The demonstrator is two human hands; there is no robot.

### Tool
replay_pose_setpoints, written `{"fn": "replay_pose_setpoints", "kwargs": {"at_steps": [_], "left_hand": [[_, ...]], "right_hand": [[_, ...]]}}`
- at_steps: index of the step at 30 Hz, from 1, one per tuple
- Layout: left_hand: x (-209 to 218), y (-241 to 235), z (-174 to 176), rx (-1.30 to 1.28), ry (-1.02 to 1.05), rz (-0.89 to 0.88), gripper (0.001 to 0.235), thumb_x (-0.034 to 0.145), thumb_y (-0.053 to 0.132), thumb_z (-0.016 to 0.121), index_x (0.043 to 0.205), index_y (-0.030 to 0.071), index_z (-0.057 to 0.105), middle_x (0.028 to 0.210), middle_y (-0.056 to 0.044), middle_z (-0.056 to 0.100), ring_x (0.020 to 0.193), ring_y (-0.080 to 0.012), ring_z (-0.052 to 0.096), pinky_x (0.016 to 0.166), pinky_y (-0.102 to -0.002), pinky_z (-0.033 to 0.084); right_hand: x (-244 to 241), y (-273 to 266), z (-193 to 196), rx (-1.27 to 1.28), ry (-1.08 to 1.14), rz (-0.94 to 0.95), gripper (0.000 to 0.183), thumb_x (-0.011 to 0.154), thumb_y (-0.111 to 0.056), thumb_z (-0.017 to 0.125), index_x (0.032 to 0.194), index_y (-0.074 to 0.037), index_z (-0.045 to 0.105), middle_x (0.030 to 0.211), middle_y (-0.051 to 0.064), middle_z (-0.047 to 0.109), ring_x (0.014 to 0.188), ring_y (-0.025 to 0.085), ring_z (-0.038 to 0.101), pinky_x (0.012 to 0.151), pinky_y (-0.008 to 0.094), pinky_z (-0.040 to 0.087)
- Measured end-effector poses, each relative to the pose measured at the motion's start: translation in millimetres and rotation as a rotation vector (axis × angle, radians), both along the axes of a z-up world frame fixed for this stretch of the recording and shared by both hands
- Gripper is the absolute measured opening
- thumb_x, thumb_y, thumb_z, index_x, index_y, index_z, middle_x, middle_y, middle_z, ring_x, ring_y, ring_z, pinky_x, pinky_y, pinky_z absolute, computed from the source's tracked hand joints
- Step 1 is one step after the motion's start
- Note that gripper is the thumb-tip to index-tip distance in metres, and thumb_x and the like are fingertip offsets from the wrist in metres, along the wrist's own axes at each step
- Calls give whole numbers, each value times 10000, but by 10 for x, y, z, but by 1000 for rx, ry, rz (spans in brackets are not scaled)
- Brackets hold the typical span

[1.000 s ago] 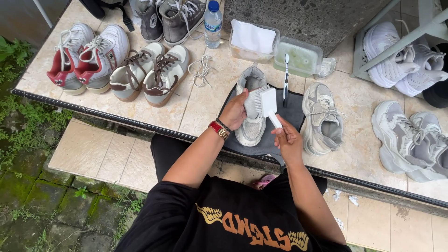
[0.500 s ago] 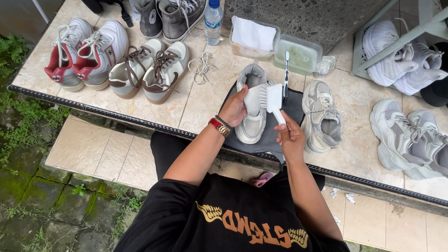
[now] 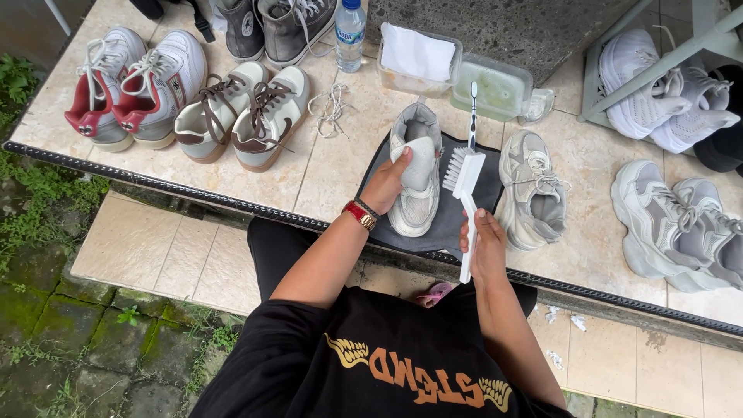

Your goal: Cleaning a white sneaker using a brush and cleaning solution while sitting near a collection of shoes.

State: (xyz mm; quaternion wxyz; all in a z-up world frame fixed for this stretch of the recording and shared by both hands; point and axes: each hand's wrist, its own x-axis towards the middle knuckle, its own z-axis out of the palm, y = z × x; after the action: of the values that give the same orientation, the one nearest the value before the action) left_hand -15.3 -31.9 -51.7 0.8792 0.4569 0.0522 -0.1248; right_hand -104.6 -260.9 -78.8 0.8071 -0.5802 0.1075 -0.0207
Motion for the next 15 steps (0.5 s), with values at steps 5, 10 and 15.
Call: {"fn": "replay_pose_setpoints", "kwargs": {"at_steps": [5,10,15], "left_hand": [[46,-35,-104,-128,13,1,574,1072,530,527,1356,35,598,1325,-129,648,1217,-231,621,1055,-419,501],[-61,-106,104,-119,54,-38,656,1065,594,475,1385,27,555,1377,-146,613,1273,-254,584,1088,-429,482],[-64,-83,111,-32,83,-69,749,1047,612,483,1419,-38,472,1462,-207,532,1368,-305,490,1148,-480,402]], "right_hand": [[61,134,141,-55,-26,93,365,1106,-294,554,923,12,635,573,142,542,390,193,530,345,248,398],[126,375,363,-309,-46,154,344,1081,-256,607,849,-6,651,530,81,470,398,142,483,368,233,373],[329,200,314,-471,-32,-13,310,1075,-192,589,789,-77,629,493,16,450,386,85,402,375,193,291]]}}
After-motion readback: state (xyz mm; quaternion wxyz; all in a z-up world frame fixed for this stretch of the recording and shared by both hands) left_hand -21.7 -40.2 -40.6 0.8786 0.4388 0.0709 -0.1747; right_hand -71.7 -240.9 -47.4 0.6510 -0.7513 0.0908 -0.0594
